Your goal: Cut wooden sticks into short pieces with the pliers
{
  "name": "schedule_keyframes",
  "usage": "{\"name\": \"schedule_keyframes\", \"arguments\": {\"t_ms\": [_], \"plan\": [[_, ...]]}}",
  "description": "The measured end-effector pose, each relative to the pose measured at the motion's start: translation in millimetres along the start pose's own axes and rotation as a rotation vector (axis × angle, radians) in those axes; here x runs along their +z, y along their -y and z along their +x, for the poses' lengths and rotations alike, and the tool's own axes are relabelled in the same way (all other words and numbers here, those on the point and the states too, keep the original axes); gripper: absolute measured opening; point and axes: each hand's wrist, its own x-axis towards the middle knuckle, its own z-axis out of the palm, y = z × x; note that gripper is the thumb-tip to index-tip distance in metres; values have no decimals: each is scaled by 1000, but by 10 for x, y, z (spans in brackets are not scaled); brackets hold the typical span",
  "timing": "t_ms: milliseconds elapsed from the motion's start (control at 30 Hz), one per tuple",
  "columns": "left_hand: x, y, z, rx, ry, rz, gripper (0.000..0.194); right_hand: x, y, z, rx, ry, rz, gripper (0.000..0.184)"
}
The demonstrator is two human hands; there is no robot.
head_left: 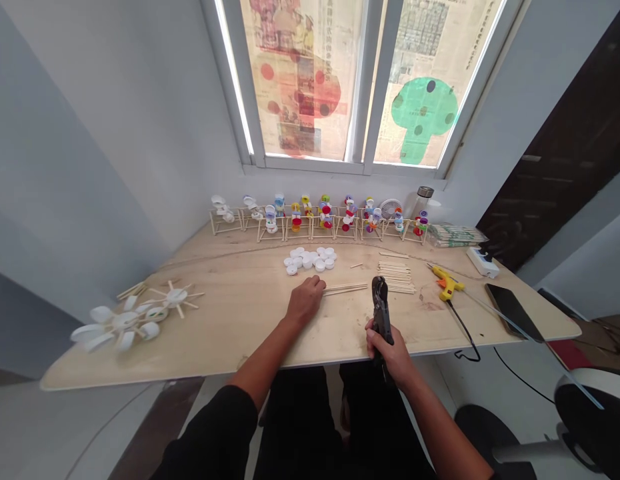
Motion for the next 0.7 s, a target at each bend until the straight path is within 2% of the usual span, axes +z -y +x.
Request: {"name": "schedule_keyframes", "arguments": {"t_ms": [167, 333, 500, 700], "plan": [[17, -6, -11, -22, -45, -24, 15, -6, -7, -10, -5, -2, -1, 33], [26, -10, -26, -104, -115, -81, 20, -24, -14, -26, -8, 2, 5, 33], [0, 8, -12, -228, -242, -186, 31, -29, -8, -20, -7, 5, 4, 35], [-3, 96, 2, -425, -424, -387, 18, -26, -14, -10, -1, 5, -14, 36]]}}
